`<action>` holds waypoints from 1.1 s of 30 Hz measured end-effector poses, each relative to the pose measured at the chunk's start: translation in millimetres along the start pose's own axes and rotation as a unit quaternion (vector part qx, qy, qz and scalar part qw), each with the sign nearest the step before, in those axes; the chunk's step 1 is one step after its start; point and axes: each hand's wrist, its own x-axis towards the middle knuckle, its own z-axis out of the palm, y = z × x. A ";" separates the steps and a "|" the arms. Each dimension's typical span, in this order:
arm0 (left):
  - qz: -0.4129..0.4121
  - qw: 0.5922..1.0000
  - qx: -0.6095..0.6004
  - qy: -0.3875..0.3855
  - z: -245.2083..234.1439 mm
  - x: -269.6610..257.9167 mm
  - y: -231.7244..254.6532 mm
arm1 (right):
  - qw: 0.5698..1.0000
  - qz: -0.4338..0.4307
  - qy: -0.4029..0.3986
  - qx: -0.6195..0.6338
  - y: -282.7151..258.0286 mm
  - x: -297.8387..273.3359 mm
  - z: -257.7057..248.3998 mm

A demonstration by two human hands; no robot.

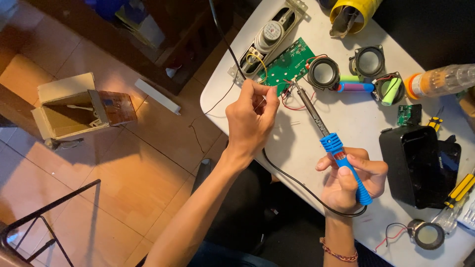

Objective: Soldering wires to a circuit board to repair or assemble an electronic device

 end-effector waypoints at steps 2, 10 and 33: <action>0.000 1.000 -0.004 0.001 0.2 0.2 0.7 | 1.000 -0.005 -0.005 0.001 0.2 0.8 0.0; 0.005 1.000 -0.005 0.007 0.3 1.1 4.5 | 1.000 -0.011 -0.014 0.005 -0.1 -0.2 -1.5; 0.006 1.000 -0.011 0.004 -0.7 1.8 5.5 | 1.000 0.015 0.024 -0.008 4.5 -4.3 -1.4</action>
